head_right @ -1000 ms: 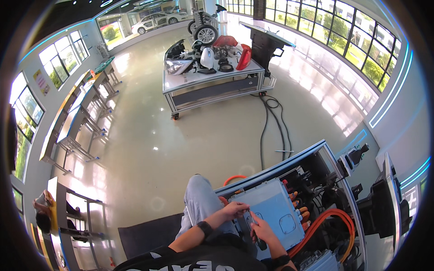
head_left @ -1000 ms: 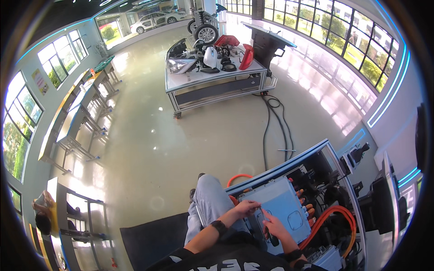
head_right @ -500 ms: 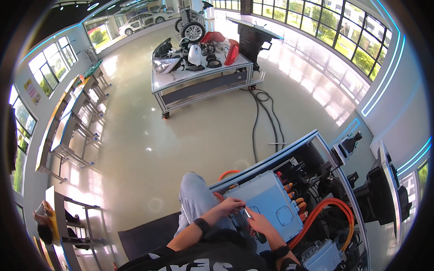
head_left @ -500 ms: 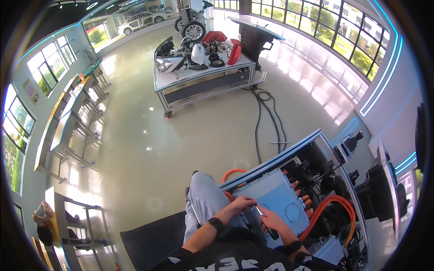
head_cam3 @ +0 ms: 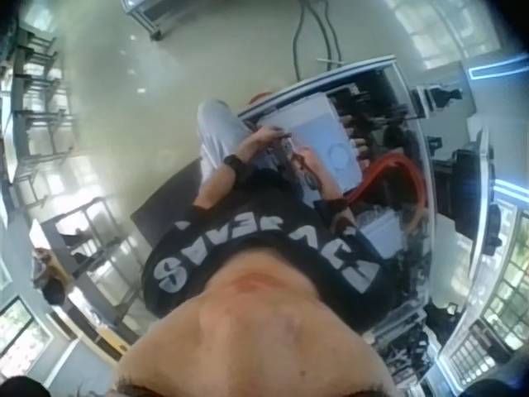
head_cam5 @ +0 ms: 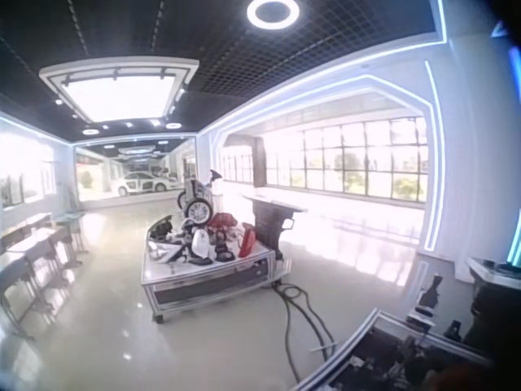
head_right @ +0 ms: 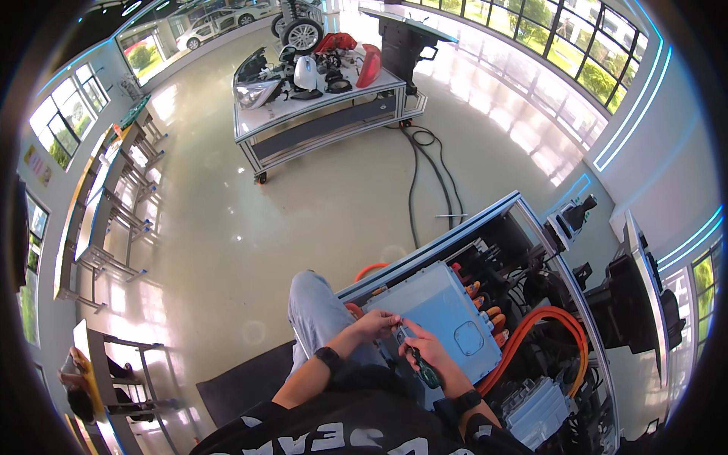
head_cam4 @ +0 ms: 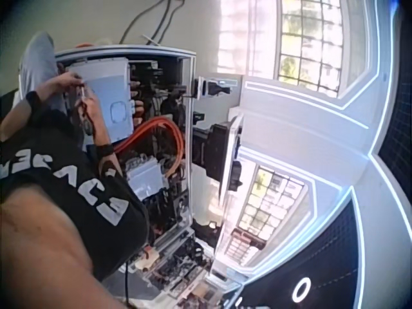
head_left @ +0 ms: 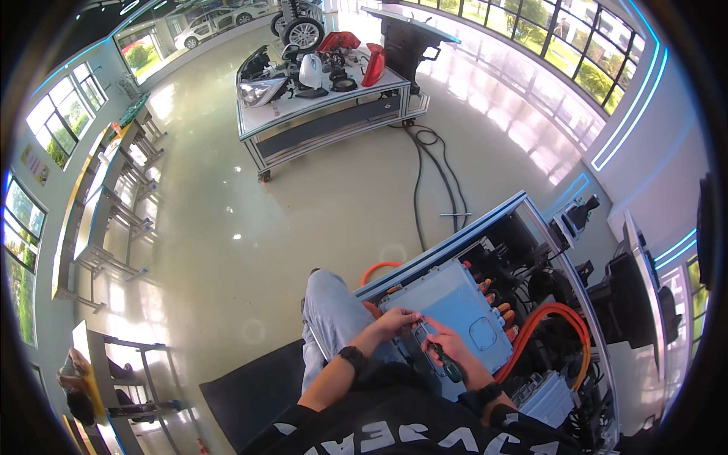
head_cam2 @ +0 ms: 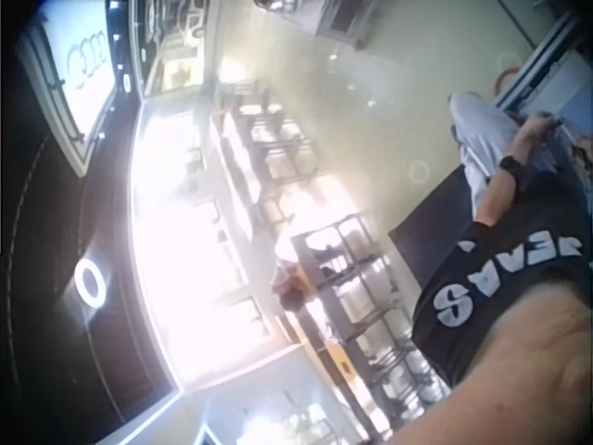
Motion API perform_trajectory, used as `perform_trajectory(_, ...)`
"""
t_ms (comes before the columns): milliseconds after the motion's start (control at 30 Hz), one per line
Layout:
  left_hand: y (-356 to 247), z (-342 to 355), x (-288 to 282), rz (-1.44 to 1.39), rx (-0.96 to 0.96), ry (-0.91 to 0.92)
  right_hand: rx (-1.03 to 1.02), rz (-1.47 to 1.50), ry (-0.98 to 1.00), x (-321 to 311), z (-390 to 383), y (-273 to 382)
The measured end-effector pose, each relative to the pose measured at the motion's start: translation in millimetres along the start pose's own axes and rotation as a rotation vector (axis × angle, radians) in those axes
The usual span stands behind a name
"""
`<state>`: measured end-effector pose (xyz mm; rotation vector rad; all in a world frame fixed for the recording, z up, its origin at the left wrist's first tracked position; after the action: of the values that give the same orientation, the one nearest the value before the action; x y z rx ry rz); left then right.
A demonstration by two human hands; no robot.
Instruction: Repairing or inspecting an electric vehicle battery management system or similar high-voltage automotive component.
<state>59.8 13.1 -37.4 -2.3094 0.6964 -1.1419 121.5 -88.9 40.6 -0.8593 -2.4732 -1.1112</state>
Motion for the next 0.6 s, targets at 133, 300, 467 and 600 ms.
perform_trajectory(133, 4.5, 6.2, -10.8, 0.000, 0.008, -0.072, -0.135, -0.646, -0.175, 20.2, -1.0, 13.8)
perform_trajectory(300, 2.9, 8.4, -12.8, -0.057, 0.031, -0.047, -0.194, -0.850, -0.237, 19.3, 0.0, 18.9)
perform_trajectory(467, -2.5, 4.3, -6.5, -0.029, 0.037, 0.007, -0.052, -0.088, 0.019, 14.3, 3.2, 3.1)
perform_trajectory(600, -3.5, 4.1, -7.5, -0.025, 0.045, -0.027, 0.003, 0.080, 0.037, 9.7, 11.5, -2.3)
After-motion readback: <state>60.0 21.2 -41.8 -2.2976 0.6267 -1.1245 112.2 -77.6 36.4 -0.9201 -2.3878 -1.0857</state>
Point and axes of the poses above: each hand's wrist, its own z-axis towards the middle knuckle, its own x-axis out of the palm, y = z × x, the point moved 8 cm from there along z, towards the middle knuckle, and after that the axes turned 5 degrees about -y, right-handed, at the moved point
